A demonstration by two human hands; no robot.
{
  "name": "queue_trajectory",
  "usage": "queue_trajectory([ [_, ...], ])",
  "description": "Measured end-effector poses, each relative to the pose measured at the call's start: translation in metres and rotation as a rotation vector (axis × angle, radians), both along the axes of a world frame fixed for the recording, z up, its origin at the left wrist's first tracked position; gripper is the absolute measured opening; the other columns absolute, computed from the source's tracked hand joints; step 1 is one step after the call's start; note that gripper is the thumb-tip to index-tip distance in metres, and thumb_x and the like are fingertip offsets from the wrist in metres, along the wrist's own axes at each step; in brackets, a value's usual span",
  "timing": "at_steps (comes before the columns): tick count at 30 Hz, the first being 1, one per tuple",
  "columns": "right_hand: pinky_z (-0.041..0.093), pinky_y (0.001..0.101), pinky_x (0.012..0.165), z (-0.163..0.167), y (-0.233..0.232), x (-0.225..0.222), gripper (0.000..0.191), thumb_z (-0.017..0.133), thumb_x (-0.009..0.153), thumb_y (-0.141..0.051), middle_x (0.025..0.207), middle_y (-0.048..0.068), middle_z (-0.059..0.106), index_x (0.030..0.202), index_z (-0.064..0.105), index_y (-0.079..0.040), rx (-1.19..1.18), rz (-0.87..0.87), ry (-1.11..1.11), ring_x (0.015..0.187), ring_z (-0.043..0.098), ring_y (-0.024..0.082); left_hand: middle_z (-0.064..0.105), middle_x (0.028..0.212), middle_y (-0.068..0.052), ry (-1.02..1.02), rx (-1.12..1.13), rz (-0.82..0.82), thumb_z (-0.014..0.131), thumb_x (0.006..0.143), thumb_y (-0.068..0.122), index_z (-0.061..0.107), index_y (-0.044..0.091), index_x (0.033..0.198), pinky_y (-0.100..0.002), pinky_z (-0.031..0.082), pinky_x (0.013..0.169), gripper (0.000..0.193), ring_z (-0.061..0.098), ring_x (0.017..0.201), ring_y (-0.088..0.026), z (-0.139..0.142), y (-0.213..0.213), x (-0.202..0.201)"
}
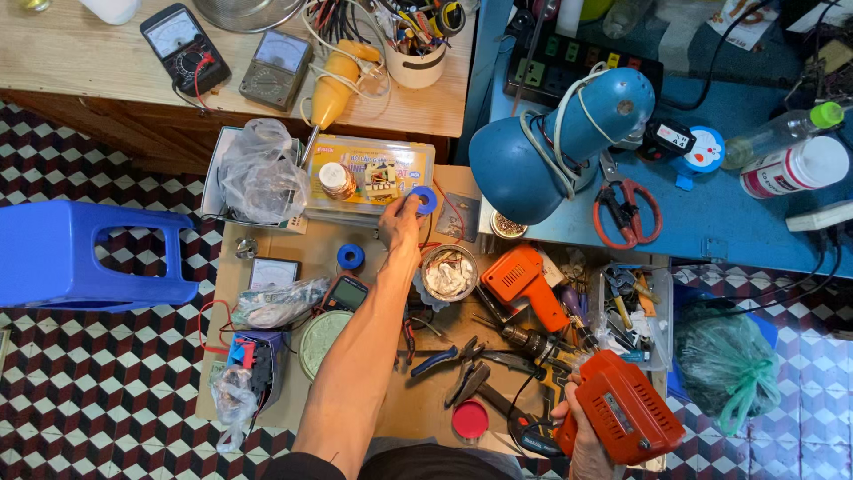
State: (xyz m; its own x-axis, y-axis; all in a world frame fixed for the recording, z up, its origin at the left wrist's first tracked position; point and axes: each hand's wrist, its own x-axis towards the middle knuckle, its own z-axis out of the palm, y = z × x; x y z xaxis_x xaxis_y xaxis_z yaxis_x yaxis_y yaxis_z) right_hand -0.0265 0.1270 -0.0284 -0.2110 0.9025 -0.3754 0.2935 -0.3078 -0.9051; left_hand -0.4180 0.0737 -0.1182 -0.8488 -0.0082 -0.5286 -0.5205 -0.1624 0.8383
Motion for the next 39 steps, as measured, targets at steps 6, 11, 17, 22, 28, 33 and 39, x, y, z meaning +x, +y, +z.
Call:
queue_trajectory([
  [6, 0.053, 0.0318, 0.055, -0.013, 0.005, 0.010, 0.034, 0.070, 0.093, -0.009, 0.071, 0.017, 0.064, 0.123, 0.065, 0.005, -0.050, 0.054, -0.066, 0.059, 0.063, 0.017, 0.072, 0.112, -0.012, -0.053, 0.010, 0.061, 0.076, 0.089, 0.022, 0.069, -0.002, 0.123, -0.030, 0.065, 0.074, 0.041, 0.072, 0.091, -0.019, 0.002, 0.005, -0.003],
  [11, 0.050, 0.0329, 0.050, 0.002, 0.001, 0.001, 0.033, 0.070, 0.091, -0.010, 0.067, 0.015, 0.064, 0.121, 0.066, 0.003, -0.017, 0.056, -0.106, 0.053, 0.059, 0.018, 0.066, 0.123, -0.020, 0.380, -0.534, -0.156, 0.073, 0.096, 0.020, 0.067, -0.001, 0.128, -0.041, 0.056, 0.087, 0.039, 0.068, 0.104, -0.031, 0.014, -0.011, 0.025],
  [17, 0.053, 0.0307, 0.053, 0.031, -0.004, -0.028, 0.032, 0.071, 0.088, -0.009, 0.082, 0.006, 0.068, 0.117, 0.065, 0.001, 0.009, 0.057, 0.074, 0.063, 0.064, 0.015, 0.053, 0.141, -0.021, 1.004, -0.499, -0.596, 0.066, 0.090, 0.007, 0.062, 0.006, 0.135, -0.045, 0.056, 0.096, 0.044, 0.063, 0.118, -0.041, 0.048, 0.009, 0.052],
  [22, 0.053, 0.0298, 0.062, 0.045, 0.005, -0.064, 0.030, 0.072, 0.091, -0.014, 0.075, 0.007, 0.066, 0.117, 0.069, -0.002, 0.058, 0.200, 0.082, 0.066, 0.063, 0.014, 0.064, 0.131, -0.017, 1.106, -0.407, -0.894, 0.068, 0.091, 0.007, 0.068, 0.009, 0.121, -0.045, 0.058, 0.083, 0.030, 0.069, 0.099, -0.042, 0.070, 0.027, 0.019],
  [28, 0.055, 0.0306, 0.067, 0.045, 0.021, -0.102, 0.022, 0.074, 0.093, -0.020, 0.077, 0.005, 0.068, 0.106, 0.070, -0.003, 0.032, 0.187, 0.088, 0.069, 0.065, 0.013, 0.073, 0.101, -0.018, 1.026, -0.449, -1.057, 0.068, 0.094, 0.010, 0.077, 0.011, 0.112, -0.045, 0.059, 0.077, 0.020, 0.072, 0.087, -0.040, 0.072, 0.021, 0.006],
  [33, 0.053, 0.0310, 0.062, 0.039, 0.027, -0.114, 0.025, 0.076, 0.087, -0.023, 0.074, 0.003, 0.068, 0.104, 0.071, -0.006, -0.026, 0.156, -0.007, 0.066, 0.064, 0.013, 0.071, 0.105, -0.020, 0.960, -0.230, -1.058, 0.062, 0.096, 0.005, 0.062, 0.000, 0.125, -0.042, 0.060, 0.075, 0.029, 0.073, 0.092, -0.035, 0.065, 0.013, 0.003],
  [39, 0.049, 0.0261, 0.061, 0.010, 0.024, -0.127, 0.026, 0.076, 0.090, -0.030, 0.073, 0.001, 0.063, 0.102, 0.071, -0.007, -0.120, 0.210, -0.039, 0.064, 0.060, 0.011, 0.075, 0.088, -0.014, 0.840, -0.271, -1.028, 0.069, 0.096, 0.014, 0.069, 0.003, 0.106, -0.037, 0.058, 0.066, 0.014, 0.074, 0.074, -0.023, 0.072, 0.003, 0.002],
])
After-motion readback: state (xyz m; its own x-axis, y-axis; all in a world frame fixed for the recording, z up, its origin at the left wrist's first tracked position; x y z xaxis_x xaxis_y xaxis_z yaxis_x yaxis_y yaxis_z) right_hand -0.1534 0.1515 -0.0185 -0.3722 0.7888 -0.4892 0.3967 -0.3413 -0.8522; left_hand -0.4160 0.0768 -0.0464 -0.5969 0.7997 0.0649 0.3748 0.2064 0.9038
